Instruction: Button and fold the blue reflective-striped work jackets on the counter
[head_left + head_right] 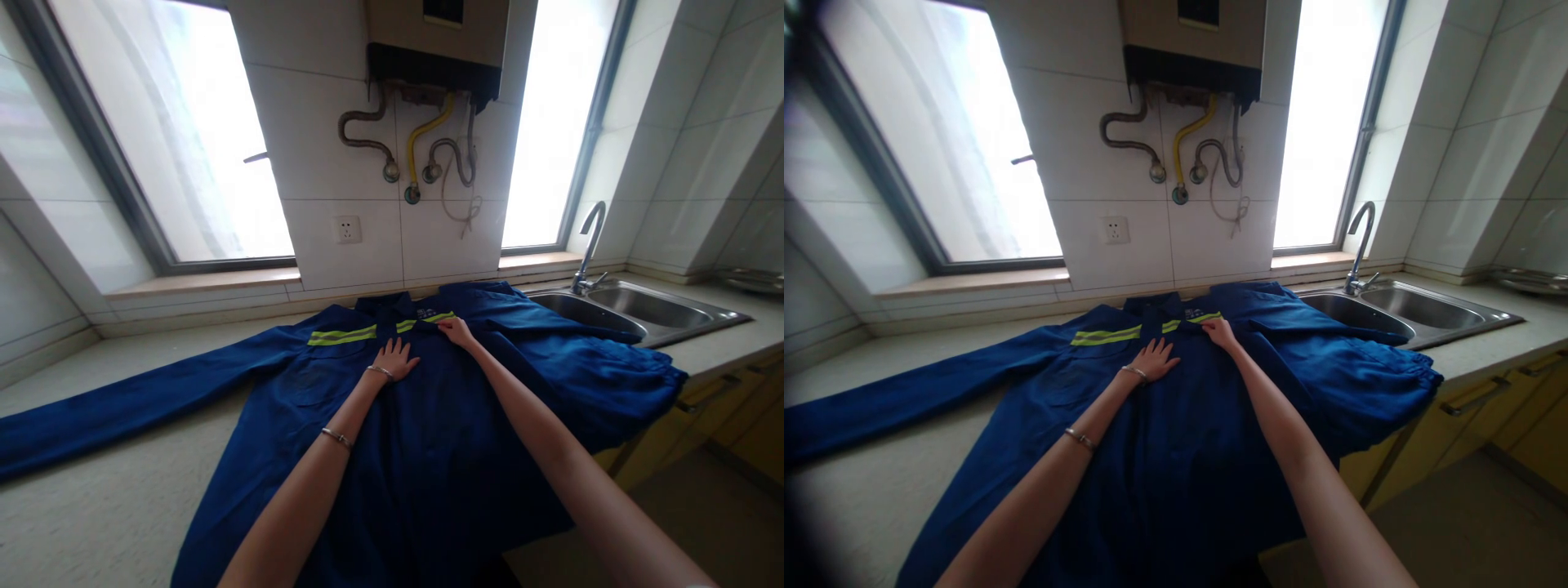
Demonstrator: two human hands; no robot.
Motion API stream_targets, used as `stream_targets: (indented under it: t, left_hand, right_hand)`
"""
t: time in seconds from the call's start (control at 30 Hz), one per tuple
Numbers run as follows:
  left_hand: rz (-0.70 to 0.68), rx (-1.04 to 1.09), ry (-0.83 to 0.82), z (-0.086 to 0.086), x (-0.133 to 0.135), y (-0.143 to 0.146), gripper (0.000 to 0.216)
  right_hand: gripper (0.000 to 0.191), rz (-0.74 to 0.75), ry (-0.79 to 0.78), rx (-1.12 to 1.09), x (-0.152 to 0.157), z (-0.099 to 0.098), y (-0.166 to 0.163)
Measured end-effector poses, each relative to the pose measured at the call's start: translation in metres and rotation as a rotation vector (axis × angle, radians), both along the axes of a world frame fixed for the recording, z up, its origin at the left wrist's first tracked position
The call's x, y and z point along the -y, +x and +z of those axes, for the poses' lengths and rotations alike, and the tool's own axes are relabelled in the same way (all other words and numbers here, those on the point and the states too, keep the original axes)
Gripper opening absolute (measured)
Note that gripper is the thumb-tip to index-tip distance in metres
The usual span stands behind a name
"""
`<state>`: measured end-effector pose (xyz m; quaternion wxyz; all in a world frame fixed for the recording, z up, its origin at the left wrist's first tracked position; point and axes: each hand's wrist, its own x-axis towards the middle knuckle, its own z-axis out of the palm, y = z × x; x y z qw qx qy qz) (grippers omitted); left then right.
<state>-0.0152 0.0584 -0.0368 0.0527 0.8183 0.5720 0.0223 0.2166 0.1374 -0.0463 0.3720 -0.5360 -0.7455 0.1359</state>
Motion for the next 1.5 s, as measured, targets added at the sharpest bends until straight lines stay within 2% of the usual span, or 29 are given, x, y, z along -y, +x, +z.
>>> stream_targets:
  t: [0.13, 0.2, 0.27, 0.37, 0.47, 0.63, 0.97, 1.2, 1.5]
  left_hand:
    - [-0.002, -0.01, 0.044, 0.001, 0.0, 0.004, 0.063]
    - [-0.078, -0.009, 0.11, 0.001, -0.001, 0.014, 0.061]
    - [-0.199, 0.017, 0.168, 0.001, -0.003, 0.029, 0.07]
    - [-0.289, 0.058, 0.172, -0.001, -0.006, 0.051, 0.077]
    - [-0.306, 0.099, 0.163, -0.004, -0.009, 0.058, 0.066]
    - [-0.322, 0.13, 0.172, -0.005, -0.008, 0.05, 0.056]
    - [-0.312, 0.135, 0.164, -0.001, -0.003, 0.051, 0.055]
    - [-0.331, 0.137, 0.187, -0.003, -0.004, 0.05, 0.055]
    - [-0.329, 0.13, 0.178, -0.005, -0.005, 0.05, 0.054]
  right_hand:
    - [0.028, -0.031, -0.005, -0.055, -0.001, 0.0, -0.004]
    - [0.028, -0.043, 0.014, -0.065, -0.002, 0.0, -0.006]
    - [0.027, -0.052, 0.048, -0.071, -0.001, -0.001, -0.008]
    - [0.027, -0.046, 0.135, -0.065, 0.0, -0.001, -0.008]
    - [0.027, -0.032, 0.181, -0.016, 0.0, 0.0, -0.006]
    - [0.027, 0.061, 0.181, 0.096, 0.0, -0.001, -0.003]
    - [0.028, 0.084, 0.12, 0.194, 0.011, 0.005, -0.002]
    - [0.027, 0.122, 0.172, 0.289, 0.011, 0.006, -0.004]
    - [0.028, 0.244, 0.094, 0.322, 0.012, 0.019, -0.001]
